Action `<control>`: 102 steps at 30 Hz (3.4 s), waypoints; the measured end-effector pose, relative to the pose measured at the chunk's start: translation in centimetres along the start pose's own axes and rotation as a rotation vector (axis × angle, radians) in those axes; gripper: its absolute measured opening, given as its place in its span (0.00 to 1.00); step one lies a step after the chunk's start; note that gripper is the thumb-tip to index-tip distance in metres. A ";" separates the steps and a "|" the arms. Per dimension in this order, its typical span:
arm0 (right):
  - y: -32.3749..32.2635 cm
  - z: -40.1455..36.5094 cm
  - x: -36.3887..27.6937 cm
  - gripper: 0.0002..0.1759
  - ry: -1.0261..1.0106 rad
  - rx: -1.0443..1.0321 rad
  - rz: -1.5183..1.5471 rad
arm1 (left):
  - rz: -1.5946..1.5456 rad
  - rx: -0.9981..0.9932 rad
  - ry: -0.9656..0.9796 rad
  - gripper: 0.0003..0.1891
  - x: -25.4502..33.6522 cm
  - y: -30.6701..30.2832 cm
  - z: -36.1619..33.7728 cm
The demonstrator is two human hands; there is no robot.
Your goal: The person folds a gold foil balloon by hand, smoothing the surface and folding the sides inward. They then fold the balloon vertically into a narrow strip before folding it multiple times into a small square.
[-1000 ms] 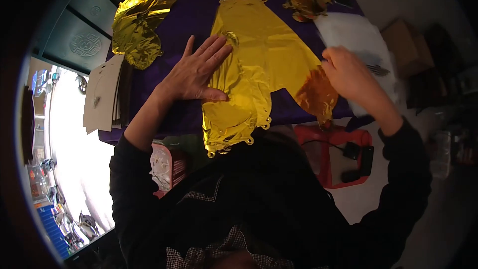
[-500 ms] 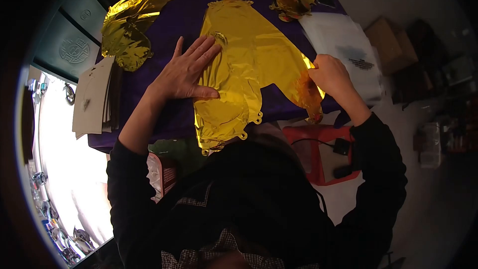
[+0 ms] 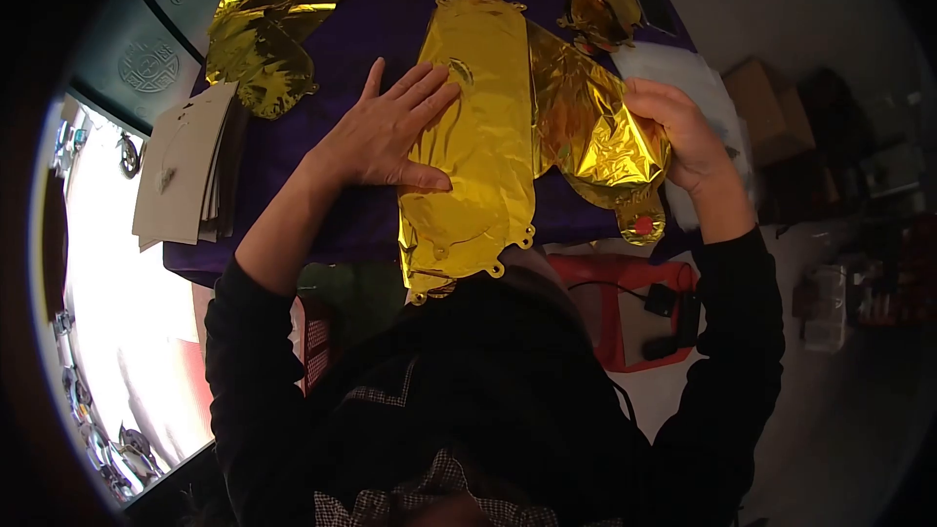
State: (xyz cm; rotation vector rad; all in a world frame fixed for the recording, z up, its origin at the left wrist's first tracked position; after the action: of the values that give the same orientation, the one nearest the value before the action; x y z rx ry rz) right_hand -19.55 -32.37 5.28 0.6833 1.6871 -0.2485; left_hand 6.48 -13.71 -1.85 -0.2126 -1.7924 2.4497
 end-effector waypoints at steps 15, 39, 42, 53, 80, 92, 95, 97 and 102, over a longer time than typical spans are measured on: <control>4.8 1.0 0.1 0.09 -0.008 -0.151 -0.003 | -0.029 -0.098 -0.036 0.63 0.1 -0.2 0.0; 5.5 -0.8 6.8 0.45 -0.606 -0.249 -1.534 | 0.048 -0.056 -0.010 0.52 -0.2 0.7 0.0; 5.7 -0.7 7.0 0.46 -0.587 -0.267 -1.521 | 0.051 -0.057 -0.009 0.51 -0.2 0.5 -0.1; 5.2 -0.5 6.4 0.47 -0.545 -0.376 -1.396 | 0.049 -0.032 0.013 0.45 -0.3 0.4 -0.2; 5.1 -0.5 6.9 0.55 -0.634 -0.342 -1.455 | 0.004 -0.121 -0.012 0.47 0.0 -0.3 0.1; 6.0 0.0 7.3 0.55 -0.668 -0.431 -1.408 | 0.014 -0.115 -0.020 0.47 -0.1 -0.2 0.1; 6.0 -0.1 7.7 0.55 -0.679 -0.439 -1.444 | 0.013 -0.103 -0.016 0.46 -0.1 -0.1 0.0; 6.0 -0.1 7.7 0.55 -0.679 -0.437 -1.466 | 0.035 -0.104 -0.008 0.46 -0.1 -0.1 0.0; 5.9 -0.1 7.0 0.53 -0.655 -0.436 -1.433 | 0.027 -0.119 -0.021 0.46 0.0 -0.2 0.0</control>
State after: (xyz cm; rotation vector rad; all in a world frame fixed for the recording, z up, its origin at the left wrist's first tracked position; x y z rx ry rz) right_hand -16.90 -25.51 -0.16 -0.9525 1.2246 -0.9344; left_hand 6.52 -13.66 -1.70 -0.2217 -1.9589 2.3732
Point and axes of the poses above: each hand's wrist, its own z-axis towards the middle knuckle, its own y-axis out of the palm, x = y × z, the point moved 4 cm from there along z, towards the middle knuckle, and after that the axes turned 4 degrees about z, right-handed, at the moved point
